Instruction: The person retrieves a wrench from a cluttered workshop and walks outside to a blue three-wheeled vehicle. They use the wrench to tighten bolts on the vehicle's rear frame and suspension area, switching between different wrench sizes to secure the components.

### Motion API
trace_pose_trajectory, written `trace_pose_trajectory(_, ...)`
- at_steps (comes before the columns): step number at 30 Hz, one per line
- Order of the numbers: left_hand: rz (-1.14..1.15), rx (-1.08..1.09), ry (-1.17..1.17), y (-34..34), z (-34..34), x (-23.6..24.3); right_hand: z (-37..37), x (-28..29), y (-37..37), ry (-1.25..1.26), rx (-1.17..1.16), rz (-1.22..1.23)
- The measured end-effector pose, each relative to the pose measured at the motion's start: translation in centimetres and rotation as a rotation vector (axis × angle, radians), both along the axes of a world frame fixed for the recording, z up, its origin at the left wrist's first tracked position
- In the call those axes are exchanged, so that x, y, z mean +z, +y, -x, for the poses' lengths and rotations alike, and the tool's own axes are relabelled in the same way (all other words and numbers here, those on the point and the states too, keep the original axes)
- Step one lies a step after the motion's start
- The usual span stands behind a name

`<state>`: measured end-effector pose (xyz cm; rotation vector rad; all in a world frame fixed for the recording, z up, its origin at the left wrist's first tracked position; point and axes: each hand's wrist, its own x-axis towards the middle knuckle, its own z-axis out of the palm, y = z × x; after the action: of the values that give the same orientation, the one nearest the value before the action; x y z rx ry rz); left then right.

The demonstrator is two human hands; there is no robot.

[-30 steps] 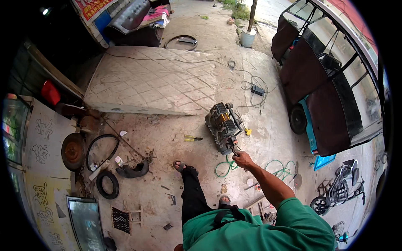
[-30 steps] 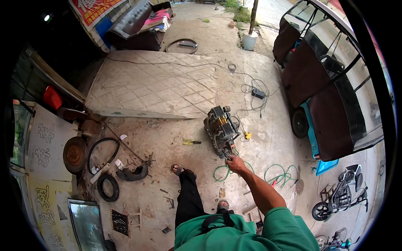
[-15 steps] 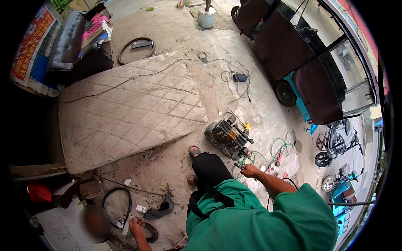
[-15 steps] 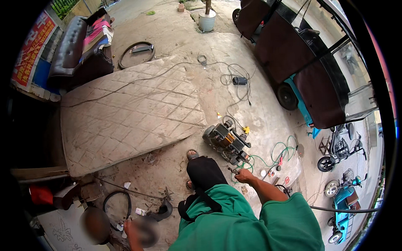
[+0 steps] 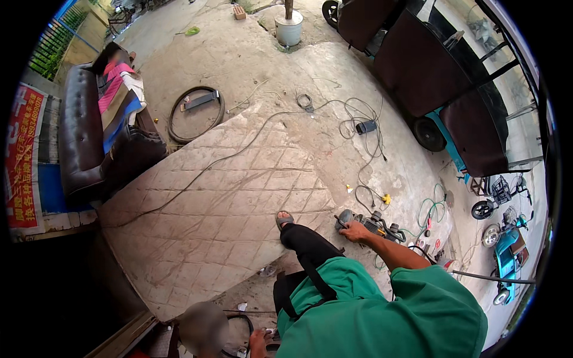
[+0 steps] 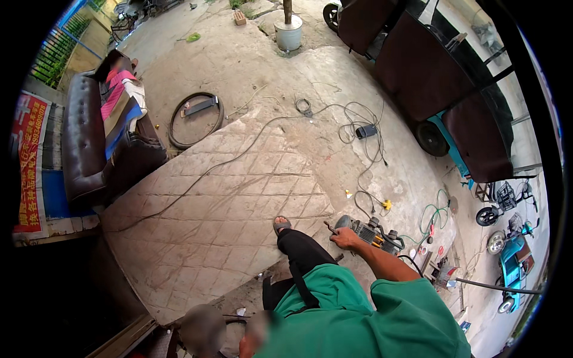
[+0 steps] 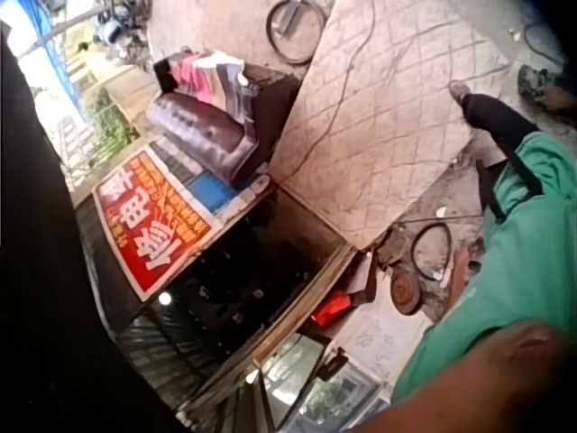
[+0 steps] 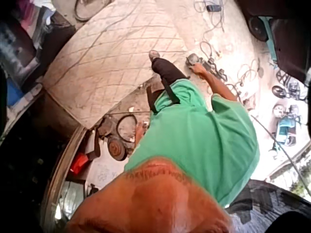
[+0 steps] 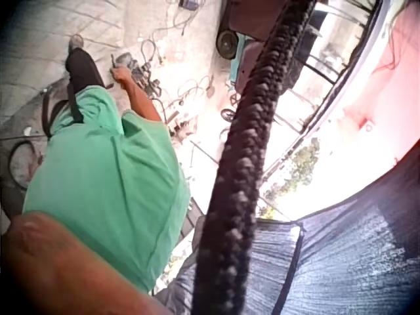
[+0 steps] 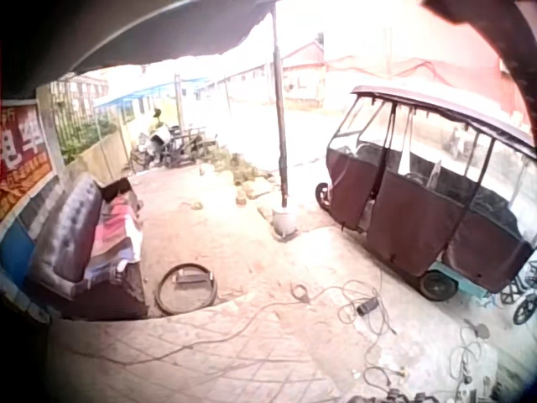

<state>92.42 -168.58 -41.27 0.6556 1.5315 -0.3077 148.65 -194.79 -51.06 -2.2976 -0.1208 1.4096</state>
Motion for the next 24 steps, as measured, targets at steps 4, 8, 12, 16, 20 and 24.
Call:
trace_pose_trajectory(4,-0.145,0.078,0.154,8.1,-5.6,4.4,-6.6,5.0,11.5,0.030,-0.084,-0.172)
trace_pose_trajectory(8,-0.223,0.026,0.187,16.4,-9.2,6.7,-8.5,6.4,15.2,0.070,-0.178,-0.224)
trace_pose_trajectory(12,-0.231,-0.080,0.173,22.1,-12.3,6.7,-5.9,3.6,11.6,-0.039,-0.132,-0.065)
trace_pose_trajectory(16,-0.164,-0.191,0.132,25.2,-15.3,5.9,-4.0,2.5,9.2,-0.036,-0.137,0.127)
trace_pose_trajectory(20,-0.074,-0.353,0.109,29.4,-17.8,5.0,-1.2,4.1,8.1,-0.020,-0.310,0.254)
trace_pose_trajectory(24,-0.124,-0.502,0.117,37.3,-21.2,3.4,0.6,5.9,9.8,0.052,-0.423,0.247)
